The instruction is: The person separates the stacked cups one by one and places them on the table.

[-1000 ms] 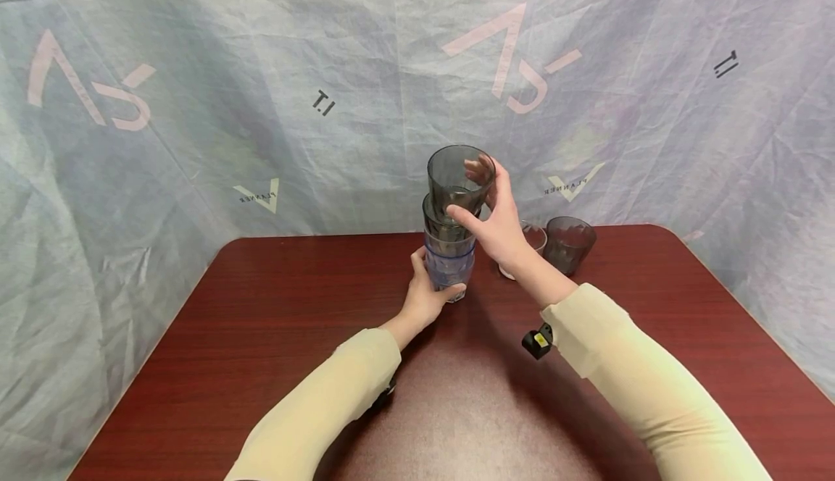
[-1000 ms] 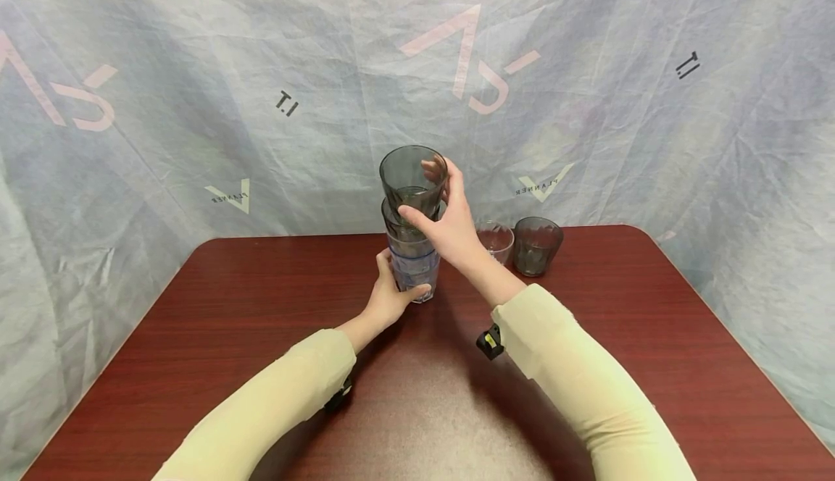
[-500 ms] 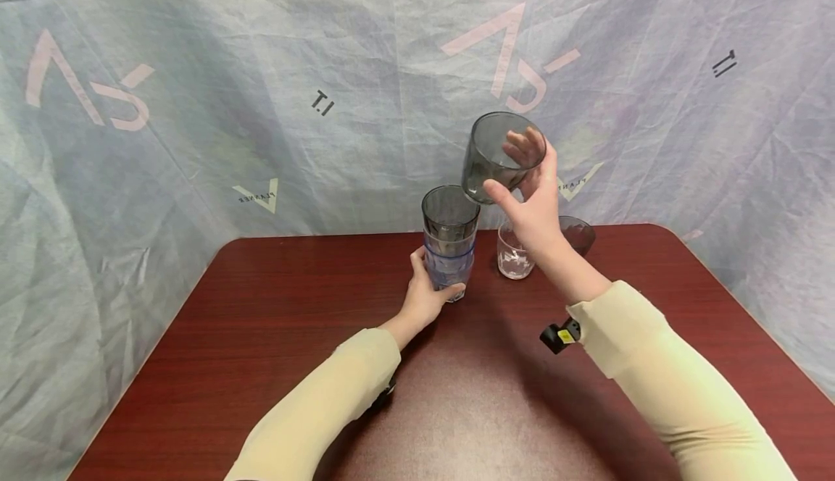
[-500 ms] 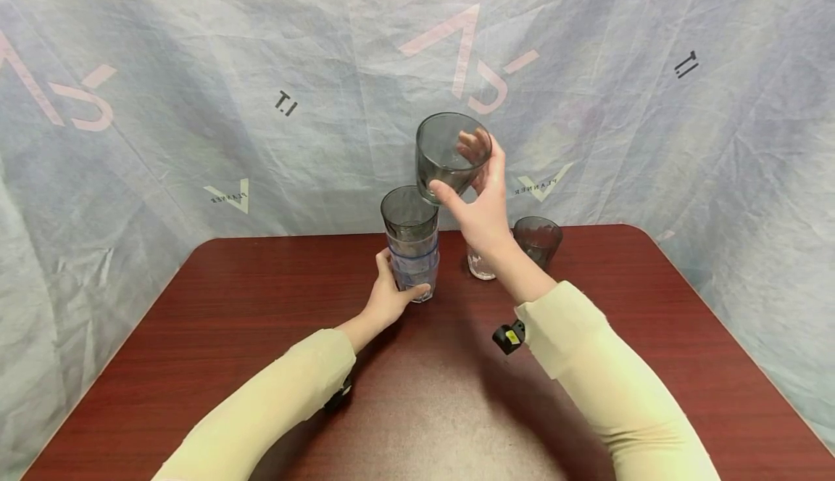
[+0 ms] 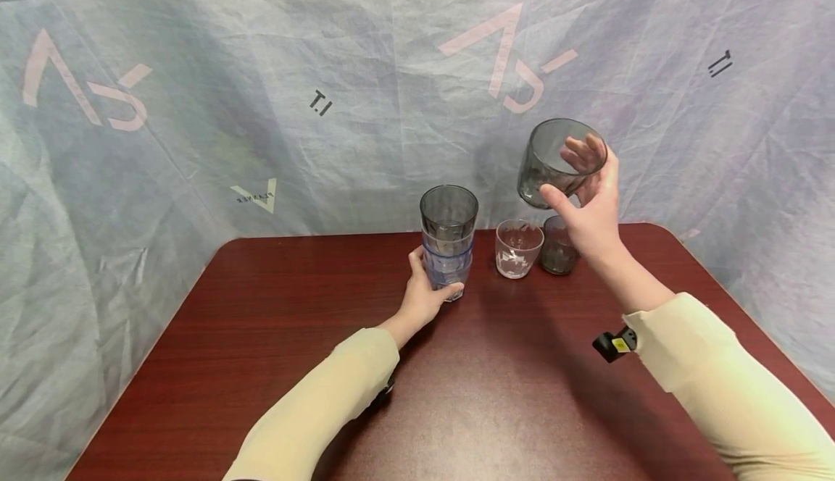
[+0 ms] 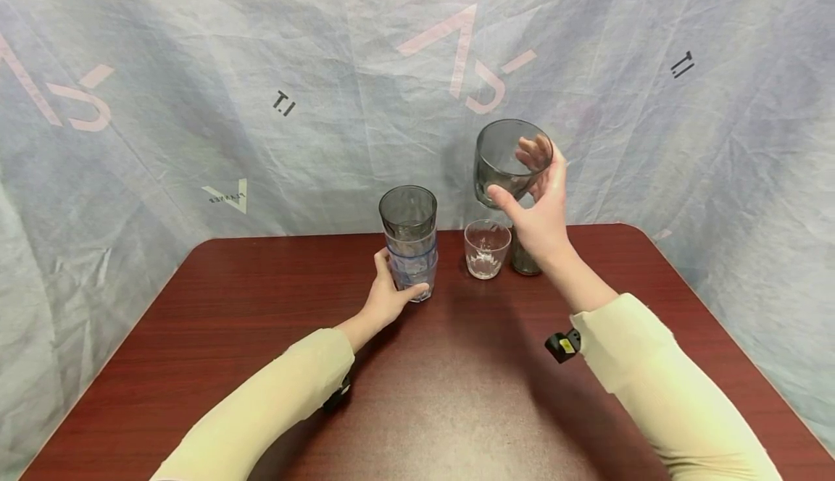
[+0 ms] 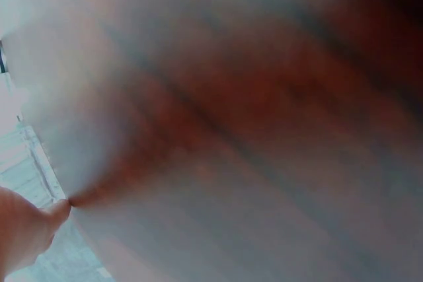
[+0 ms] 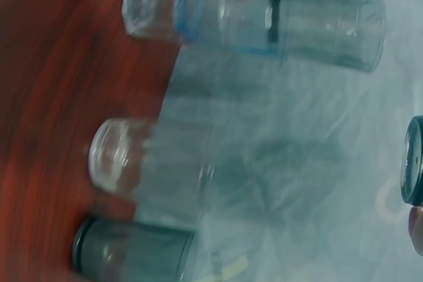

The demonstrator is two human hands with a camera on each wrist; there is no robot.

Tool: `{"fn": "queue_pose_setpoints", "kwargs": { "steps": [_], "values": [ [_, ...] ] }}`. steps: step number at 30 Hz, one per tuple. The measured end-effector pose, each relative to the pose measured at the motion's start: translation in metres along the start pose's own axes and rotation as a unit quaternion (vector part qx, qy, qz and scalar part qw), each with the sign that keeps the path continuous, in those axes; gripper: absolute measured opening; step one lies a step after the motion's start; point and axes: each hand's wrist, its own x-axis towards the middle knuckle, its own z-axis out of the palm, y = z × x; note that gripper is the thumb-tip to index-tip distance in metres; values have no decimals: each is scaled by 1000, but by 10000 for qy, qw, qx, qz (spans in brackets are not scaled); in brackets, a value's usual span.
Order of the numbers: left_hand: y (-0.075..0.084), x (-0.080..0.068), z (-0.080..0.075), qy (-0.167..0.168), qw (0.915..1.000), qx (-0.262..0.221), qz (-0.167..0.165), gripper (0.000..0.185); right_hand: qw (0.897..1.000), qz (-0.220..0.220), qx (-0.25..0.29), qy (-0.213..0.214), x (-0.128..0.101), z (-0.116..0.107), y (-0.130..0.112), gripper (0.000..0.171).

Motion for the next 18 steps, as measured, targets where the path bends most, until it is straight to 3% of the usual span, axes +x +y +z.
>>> {"fn": "queue_pose_setpoints", "kwargs": {
  "steps": [9,18],
  "values": [
    [0,-1,-1,23,10000,41,-24,90,9983,464,-325,160,-12,-35,-4,74],
    [3,-2,-1,-19,10000,-87,16,89,9898,1008,-921,401,-27,-69,-8,76]
  ]
}}
